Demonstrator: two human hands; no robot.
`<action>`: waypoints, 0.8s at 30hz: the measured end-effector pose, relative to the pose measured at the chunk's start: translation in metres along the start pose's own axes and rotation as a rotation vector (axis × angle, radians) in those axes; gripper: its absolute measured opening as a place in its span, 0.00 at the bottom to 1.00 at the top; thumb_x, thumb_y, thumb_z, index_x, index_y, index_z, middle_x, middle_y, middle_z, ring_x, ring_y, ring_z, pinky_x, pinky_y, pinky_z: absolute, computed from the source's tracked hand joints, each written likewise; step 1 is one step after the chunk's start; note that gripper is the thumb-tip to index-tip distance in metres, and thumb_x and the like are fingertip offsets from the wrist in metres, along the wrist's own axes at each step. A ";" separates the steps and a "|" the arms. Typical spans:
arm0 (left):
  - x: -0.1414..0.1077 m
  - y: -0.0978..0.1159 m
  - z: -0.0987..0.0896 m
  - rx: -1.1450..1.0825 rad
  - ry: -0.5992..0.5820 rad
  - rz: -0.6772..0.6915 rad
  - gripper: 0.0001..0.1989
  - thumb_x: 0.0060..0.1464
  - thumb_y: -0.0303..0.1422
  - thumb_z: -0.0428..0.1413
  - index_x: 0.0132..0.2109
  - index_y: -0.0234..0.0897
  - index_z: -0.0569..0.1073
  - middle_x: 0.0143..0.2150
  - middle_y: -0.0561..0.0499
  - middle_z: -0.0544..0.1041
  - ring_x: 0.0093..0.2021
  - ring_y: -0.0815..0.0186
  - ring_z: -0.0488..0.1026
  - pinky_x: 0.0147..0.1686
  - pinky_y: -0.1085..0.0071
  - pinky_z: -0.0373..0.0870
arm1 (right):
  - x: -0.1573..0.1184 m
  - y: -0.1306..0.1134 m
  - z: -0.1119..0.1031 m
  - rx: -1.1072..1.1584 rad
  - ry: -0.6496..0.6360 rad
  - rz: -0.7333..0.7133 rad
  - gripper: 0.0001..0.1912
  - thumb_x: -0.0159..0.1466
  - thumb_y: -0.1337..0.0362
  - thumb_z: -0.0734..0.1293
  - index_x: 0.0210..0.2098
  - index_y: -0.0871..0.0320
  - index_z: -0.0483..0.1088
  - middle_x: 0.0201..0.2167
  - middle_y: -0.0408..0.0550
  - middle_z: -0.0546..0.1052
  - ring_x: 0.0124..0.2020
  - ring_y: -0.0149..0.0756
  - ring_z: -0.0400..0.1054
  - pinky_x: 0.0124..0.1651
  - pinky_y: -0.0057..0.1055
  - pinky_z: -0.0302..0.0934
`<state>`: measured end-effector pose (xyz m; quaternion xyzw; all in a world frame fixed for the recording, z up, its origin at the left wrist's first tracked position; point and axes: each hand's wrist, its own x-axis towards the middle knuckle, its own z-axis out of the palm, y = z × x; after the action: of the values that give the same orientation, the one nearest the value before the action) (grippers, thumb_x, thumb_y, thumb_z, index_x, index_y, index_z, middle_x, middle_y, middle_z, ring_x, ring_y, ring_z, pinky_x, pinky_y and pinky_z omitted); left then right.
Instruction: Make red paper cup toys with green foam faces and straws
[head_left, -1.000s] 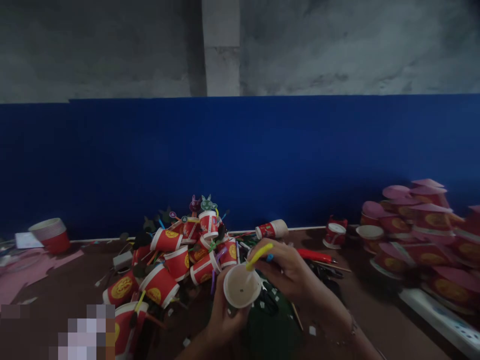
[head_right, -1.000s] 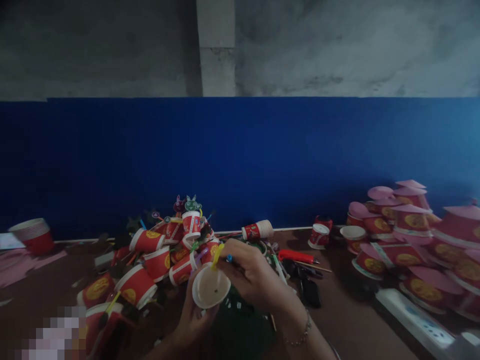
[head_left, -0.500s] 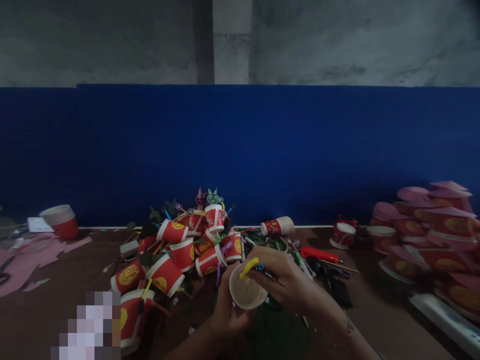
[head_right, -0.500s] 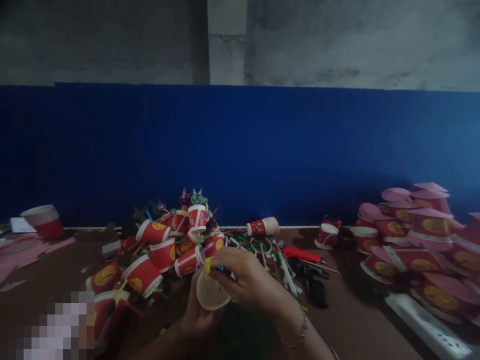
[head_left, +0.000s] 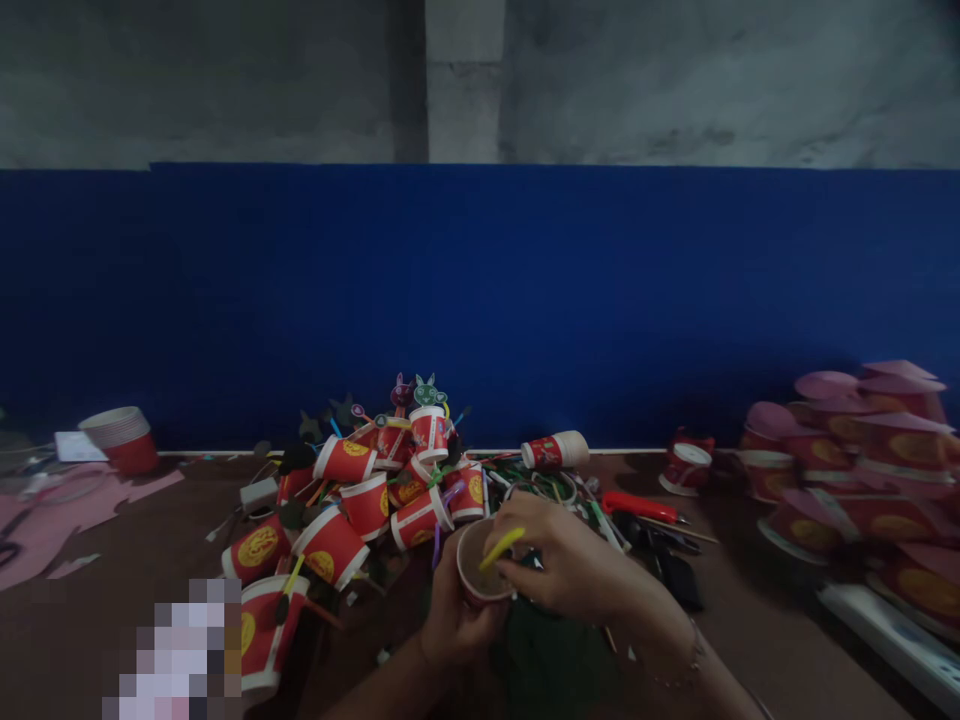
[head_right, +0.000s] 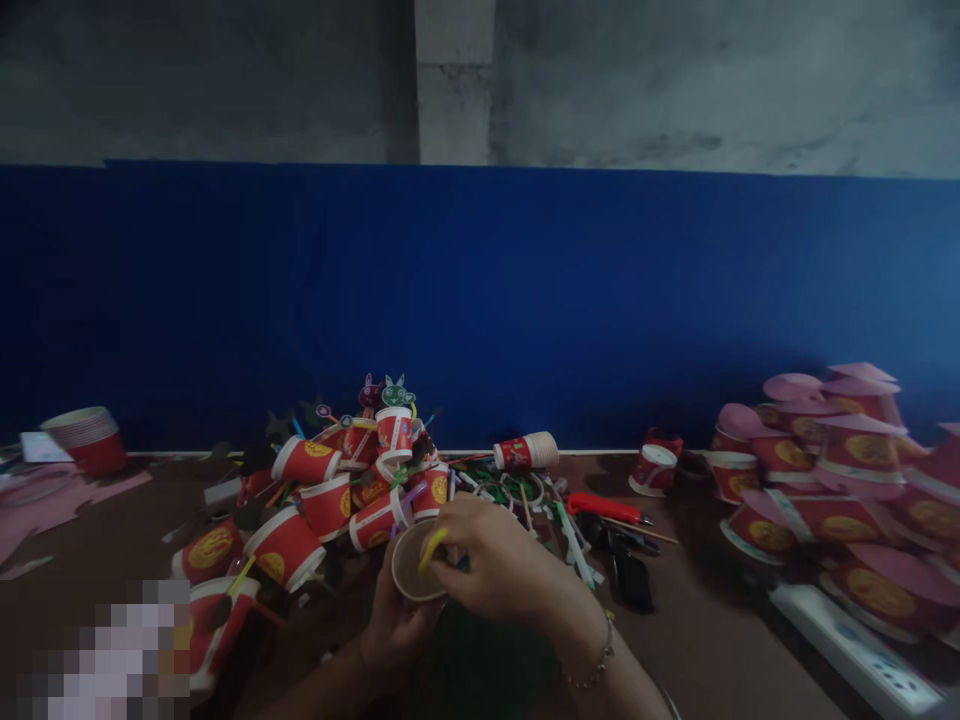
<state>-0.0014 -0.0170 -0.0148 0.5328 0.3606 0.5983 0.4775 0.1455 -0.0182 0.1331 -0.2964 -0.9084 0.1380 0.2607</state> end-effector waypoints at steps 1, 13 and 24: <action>0.000 -0.001 0.001 -0.001 0.004 0.019 0.37 0.32 0.41 0.66 0.53 0.40 0.66 0.53 0.42 0.71 0.55 0.47 0.64 0.54 0.57 0.61 | 0.000 0.001 0.001 -0.015 -0.005 0.023 0.07 0.57 0.73 0.65 0.29 0.57 0.73 0.29 0.45 0.72 0.35 0.34 0.64 0.39 0.32 0.59; 0.001 -0.007 0.007 -0.084 -0.163 0.160 0.33 0.43 0.44 0.61 0.56 0.38 0.64 0.53 0.41 0.70 0.52 0.51 0.67 0.51 0.61 0.65 | -0.001 -0.016 -0.001 0.286 0.144 0.135 0.20 0.57 0.69 0.65 0.49 0.53 0.69 0.44 0.48 0.74 0.45 0.37 0.66 0.49 0.36 0.59; 0.004 0.006 0.012 -0.121 -0.188 0.377 0.25 0.49 0.35 0.59 0.54 0.40 0.65 0.47 0.45 0.73 0.46 0.56 0.72 0.45 0.64 0.70 | 0.002 -0.020 0.004 0.064 0.037 0.225 0.05 0.57 0.70 0.63 0.29 0.58 0.71 0.25 0.42 0.73 0.27 0.29 0.63 0.33 0.27 0.54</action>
<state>0.0099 -0.0158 -0.0062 0.6147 0.1717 0.6452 0.4199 0.1325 -0.0331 0.1389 -0.3906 -0.8595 0.1898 0.2694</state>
